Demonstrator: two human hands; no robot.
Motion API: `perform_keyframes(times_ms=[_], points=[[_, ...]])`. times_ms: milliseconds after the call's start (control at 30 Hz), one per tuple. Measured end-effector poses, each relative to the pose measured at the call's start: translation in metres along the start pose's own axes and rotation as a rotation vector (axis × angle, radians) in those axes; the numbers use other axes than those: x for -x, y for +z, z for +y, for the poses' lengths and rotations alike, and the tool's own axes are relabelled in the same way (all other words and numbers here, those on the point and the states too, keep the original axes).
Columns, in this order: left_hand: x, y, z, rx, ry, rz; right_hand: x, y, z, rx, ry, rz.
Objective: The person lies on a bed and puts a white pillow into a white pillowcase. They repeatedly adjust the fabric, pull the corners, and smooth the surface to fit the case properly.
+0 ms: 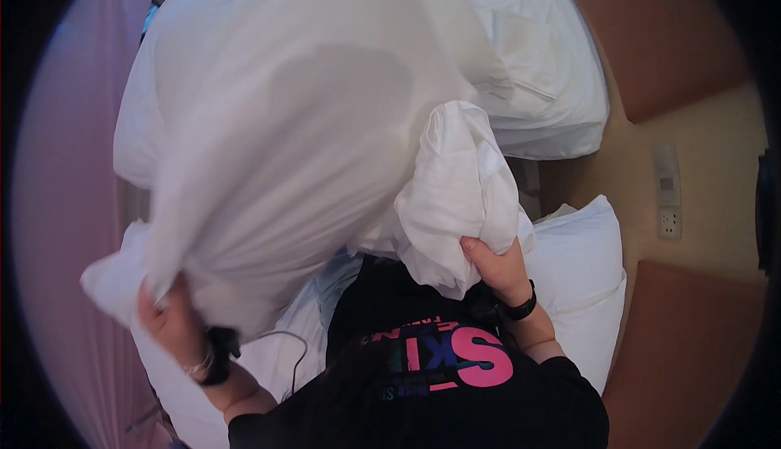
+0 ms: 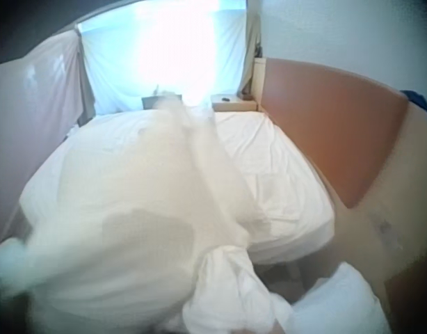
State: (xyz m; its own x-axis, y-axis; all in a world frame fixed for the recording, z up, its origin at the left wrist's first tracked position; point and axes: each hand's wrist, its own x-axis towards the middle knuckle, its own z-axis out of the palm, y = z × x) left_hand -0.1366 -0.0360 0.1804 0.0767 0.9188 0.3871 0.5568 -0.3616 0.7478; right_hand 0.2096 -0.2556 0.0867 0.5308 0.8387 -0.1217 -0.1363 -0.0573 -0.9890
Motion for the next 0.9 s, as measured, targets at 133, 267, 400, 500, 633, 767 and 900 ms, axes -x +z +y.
perform_keyframes(times_ms=[133, 267, 400, 500, 633, 767, 900], points=[[0.049, -0.102, 0.024, -0.021, -0.27, 0.358, -0.017, 0.009, 0.0, -0.063, 0.082, -0.105], [0.087, -0.176, -0.004, -0.475, -0.405, 0.398, -0.046, 0.039, -0.002, -0.126, 0.061, -0.244], [0.116, -0.193, -0.073, -1.051, -0.488, 0.264, -0.052, 0.058, -0.001, -0.211, 0.087, -0.271], [0.109, -0.114, -0.102, -0.561, -0.375, 0.131, -0.04, 0.062, 0.001, -0.253, 0.062, -0.191], [0.067, 0.064, -0.027, 0.006, -0.015, -0.66, -0.026, 0.062, 0.004, -0.187, 0.114, -0.123], [0.058, 0.16, 0.039, 0.292, 0.335, -1.094, -0.016, 0.069, 0.0, -0.177, -0.071, -0.093], [0.043, 0.205, 0.042, 0.478, 0.459, -1.348, 0.003, 0.041, -0.004, 0.068, -0.207, 0.056]])
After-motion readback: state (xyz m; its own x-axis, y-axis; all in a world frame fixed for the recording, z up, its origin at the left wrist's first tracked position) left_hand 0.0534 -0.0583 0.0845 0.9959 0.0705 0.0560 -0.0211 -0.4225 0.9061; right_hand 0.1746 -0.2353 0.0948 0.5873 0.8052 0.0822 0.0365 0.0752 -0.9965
